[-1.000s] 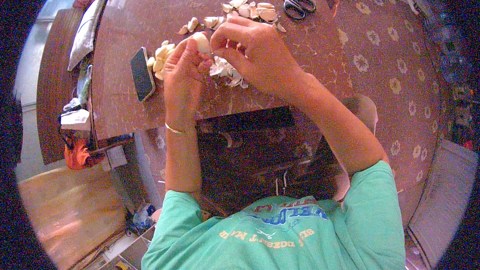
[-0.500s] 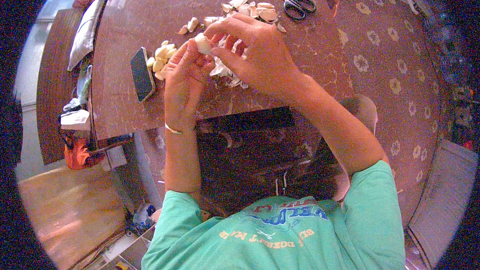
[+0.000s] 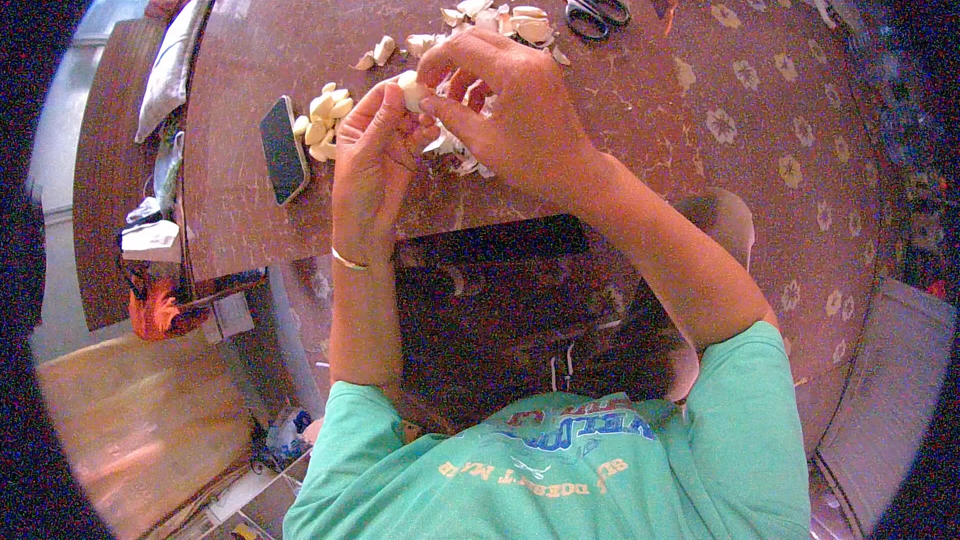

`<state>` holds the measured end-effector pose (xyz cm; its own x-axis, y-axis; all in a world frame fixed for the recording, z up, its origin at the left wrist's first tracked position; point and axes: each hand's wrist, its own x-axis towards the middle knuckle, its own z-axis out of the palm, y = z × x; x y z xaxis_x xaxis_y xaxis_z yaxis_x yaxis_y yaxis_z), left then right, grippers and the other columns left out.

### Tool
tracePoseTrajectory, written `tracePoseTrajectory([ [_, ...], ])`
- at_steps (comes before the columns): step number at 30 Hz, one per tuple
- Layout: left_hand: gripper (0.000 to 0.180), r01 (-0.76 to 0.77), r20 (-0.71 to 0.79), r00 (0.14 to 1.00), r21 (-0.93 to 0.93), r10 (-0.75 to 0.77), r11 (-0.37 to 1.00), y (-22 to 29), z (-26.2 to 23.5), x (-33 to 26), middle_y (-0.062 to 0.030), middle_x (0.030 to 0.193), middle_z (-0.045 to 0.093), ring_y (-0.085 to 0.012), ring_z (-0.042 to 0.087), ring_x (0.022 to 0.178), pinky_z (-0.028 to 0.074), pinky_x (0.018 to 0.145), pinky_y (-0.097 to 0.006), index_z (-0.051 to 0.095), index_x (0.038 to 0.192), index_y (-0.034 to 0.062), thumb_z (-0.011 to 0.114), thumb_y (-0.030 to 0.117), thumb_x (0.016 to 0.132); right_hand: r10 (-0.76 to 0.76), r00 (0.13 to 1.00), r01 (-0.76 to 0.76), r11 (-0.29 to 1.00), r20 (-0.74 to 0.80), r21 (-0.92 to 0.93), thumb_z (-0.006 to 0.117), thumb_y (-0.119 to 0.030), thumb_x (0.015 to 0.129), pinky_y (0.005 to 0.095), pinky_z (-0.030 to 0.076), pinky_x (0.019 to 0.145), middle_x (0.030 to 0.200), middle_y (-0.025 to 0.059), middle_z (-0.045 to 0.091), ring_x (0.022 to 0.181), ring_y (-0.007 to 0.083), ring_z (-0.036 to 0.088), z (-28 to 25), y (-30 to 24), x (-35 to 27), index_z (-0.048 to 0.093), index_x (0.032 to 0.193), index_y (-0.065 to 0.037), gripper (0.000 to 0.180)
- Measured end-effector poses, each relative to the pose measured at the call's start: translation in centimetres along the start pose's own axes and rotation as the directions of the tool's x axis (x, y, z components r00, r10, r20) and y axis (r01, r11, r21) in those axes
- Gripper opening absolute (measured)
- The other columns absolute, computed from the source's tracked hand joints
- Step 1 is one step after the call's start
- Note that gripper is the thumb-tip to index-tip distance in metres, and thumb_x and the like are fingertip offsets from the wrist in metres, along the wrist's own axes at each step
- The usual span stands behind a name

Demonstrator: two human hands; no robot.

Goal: The person peels garlic cloves by hand, removing the papery skins and placing the peeled cloves on the table. The person handles each clove individually, separating the skins and discarding them.

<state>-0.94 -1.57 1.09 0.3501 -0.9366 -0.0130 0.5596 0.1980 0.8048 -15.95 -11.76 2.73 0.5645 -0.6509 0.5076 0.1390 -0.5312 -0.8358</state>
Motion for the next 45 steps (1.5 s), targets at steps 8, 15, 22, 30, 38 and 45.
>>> tracePoseTrajectory([
  [8, 0.024, -0.01, 0.03, 0.999, -0.048, 0.011, 0.999, -0.2, -0.2, 0.1, -0.011, 0.107, 0.074, -0.0143, 0.072, 0.084, 0.066, 0.074, -0.03, 0.067, 0.119, -0.0012, 0.066, 0.017, 0.104, 0.057, 0.998, -0.058, 0.998, 0.036, 0.028, 0.076, -0.005, 0.091, 0.0282, 0.057, 0.072, 0.091, 0.0059, 0.072, 0.083, 0.0133, 0.07, -0.3, -0.4, -0.1, 0.069, 0.099, -0.003, 0.01],
  [15, 0.023, -0.001, 0.029, 1.0, -0.028, 0.002, 1.0, 0.2, 0.4, -0.1, -0.0112, 0.11, 0.074, -0.0157, 0.074, 0.091, 0.067, 0.074, -0.03, 0.068, 0.119, -0.0006, 0.066, 0.016, 0.103, 0.047, 0.997, -0.042, 0.996, 0.063, -0.082, 0.074, -0.005, 0.094, 0.0276, 0.055, 0.074, 0.09, 0.0034, 0.07, 0.083, 0.0099, 0.066, -0.7, -0.4, -0.1, 0.068, 0.102, -0.001, 0.011],
  [22, 0.02, -0.032, 0.038, 0.999, 0.016, 0.031, 0.999, 0.2, -0.3, -0.1, -0.0097, 0.105, 0.075, -0.0158, 0.074, 0.09, 0.066, 0.074, -0.029, 0.068, 0.116, 0.0004, 0.067, 0.015, 0.103, 0.031, 0.999, -0.031, 1.0, 0.038, 0.003, 0.076, -0.012, 0.09, 0.0334, 0.054, 0.062, 0.084, 0.0097, 0.066, 0.072, 0.0183, 0.068, -0.6, -0.4, -0.2, 0.068, 0.095, -0.002, 0.014],
  [30, 0.023, -0.014, 0.036, 0.999, 0.028, 0.013, 1.0, 0.3, -0.5, 0.0, -0.011, 0.109, 0.074, -0.017, 0.074, 0.094, 0.066, 0.077, -0.03, 0.066, 0.121, 0.0006, 0.069, 0.01, 0.101, -0.022, 1.0, 0.021, 0.999, 0.014, 0.043, 0.08, -0.007, 0.087, 0.0312, 0.06, 0.069, 0.093, 0.0096, 0.065, 0.079, 0.0178, 0.072, -0.2, 0.0, 0.0, 0.069, 0.096, -0.003, 0.015],
  [38, 0.023, -0.034, 0.004, 0.999, 0.042, 0.034, 0.999, 0.4, -0.1, -0.1, -0.0122, 0.11, 0.075, -0.0189, 0.075, 0.096, 0.066, 0.079, -0.032, 0.066, 0.12, 0.0008, 0.071, 0.008, 0.099, -0.063, 0.998, 0.063, 0.998, -0.001, 0.026, 0.079, -0.006, 0.087, 0.0313, 0.06, 0.07, 0.095, 0.0103, 0.066, 0.08, 0.019, 0.073, -0.3, 0.2, 0.0, 0.068, 0.095, -0.002, 0.014],
  [45, 0.022, -0.047, 0.01, 0.999, -0.004, 0.047, 0.999, 0.2, 0.1, 0.0, -0.0126, 0.11, 0.075, -0.0192, 0.075, 0.095, 0.067, 0.078, -0.033, 0.066, 0.12, 0.0001, 0.07, 0.007, 0.099, -0.016, 0.999, 0.02, 0.996, -0.04, 0.088, 0.079, -0.005, 0.088, 0.0315, 0.061, 0.071, 0.097, 0.0102, 0.066, 0.081, 0.0191, 0.073, 0.1, -0.3, 0.0, 0.068, 0.093, -0.001, 0.012],
])
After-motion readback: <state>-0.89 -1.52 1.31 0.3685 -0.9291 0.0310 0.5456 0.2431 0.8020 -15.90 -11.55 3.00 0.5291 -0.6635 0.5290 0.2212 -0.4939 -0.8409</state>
